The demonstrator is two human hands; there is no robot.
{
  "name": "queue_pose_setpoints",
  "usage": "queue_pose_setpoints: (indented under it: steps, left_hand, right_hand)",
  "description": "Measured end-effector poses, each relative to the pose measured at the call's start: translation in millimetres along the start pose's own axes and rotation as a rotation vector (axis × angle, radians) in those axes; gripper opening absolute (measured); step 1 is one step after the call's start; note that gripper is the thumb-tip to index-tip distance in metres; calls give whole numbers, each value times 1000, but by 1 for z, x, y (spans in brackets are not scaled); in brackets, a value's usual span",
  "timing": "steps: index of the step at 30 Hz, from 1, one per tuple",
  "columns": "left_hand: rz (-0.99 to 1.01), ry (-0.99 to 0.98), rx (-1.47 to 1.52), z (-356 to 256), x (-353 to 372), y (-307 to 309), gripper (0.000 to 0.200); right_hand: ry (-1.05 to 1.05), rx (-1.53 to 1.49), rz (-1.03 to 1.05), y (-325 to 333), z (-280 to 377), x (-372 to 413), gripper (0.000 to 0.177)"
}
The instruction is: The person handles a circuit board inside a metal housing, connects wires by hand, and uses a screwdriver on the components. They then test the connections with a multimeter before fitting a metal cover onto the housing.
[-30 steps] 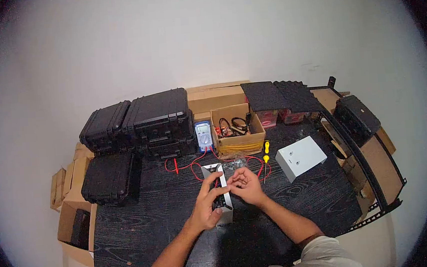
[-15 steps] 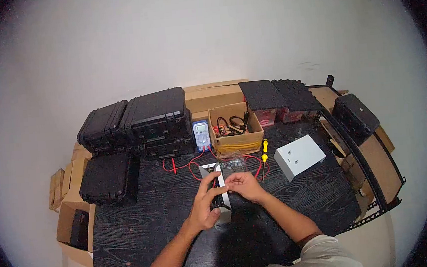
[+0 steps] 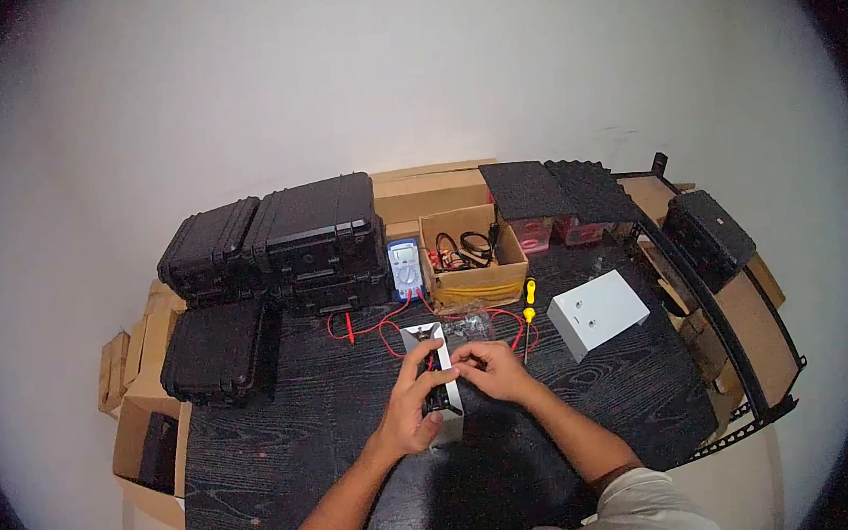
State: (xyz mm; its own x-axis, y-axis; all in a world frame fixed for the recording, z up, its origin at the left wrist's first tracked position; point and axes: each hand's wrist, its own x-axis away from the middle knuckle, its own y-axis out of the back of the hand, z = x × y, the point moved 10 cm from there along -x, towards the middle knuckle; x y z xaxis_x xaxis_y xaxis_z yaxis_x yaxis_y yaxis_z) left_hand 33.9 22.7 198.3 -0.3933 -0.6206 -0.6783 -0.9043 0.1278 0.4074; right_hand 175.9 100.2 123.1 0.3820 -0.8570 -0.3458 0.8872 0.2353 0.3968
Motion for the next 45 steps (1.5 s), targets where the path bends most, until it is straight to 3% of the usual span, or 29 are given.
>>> queue_pose_setpoints:
  steps: [22,25,37,45]
  left_hand:
    - [0,6,-7,-1,0,-1,74]
    - [1,12,-5,-4,-1,0,74]
    - [2,5,-12,-2,0,0,75]
    - [1,11,-1,-3,-1,1,74]
  right_hand:
    - [26,-88,64,-4,5,1,15]
    - [-2,-208,46,-7,-2,1,15]
    - [-42,-162,39,-8,-14,0,14]
    - [-145,-421,86,-18,-33,0,12]
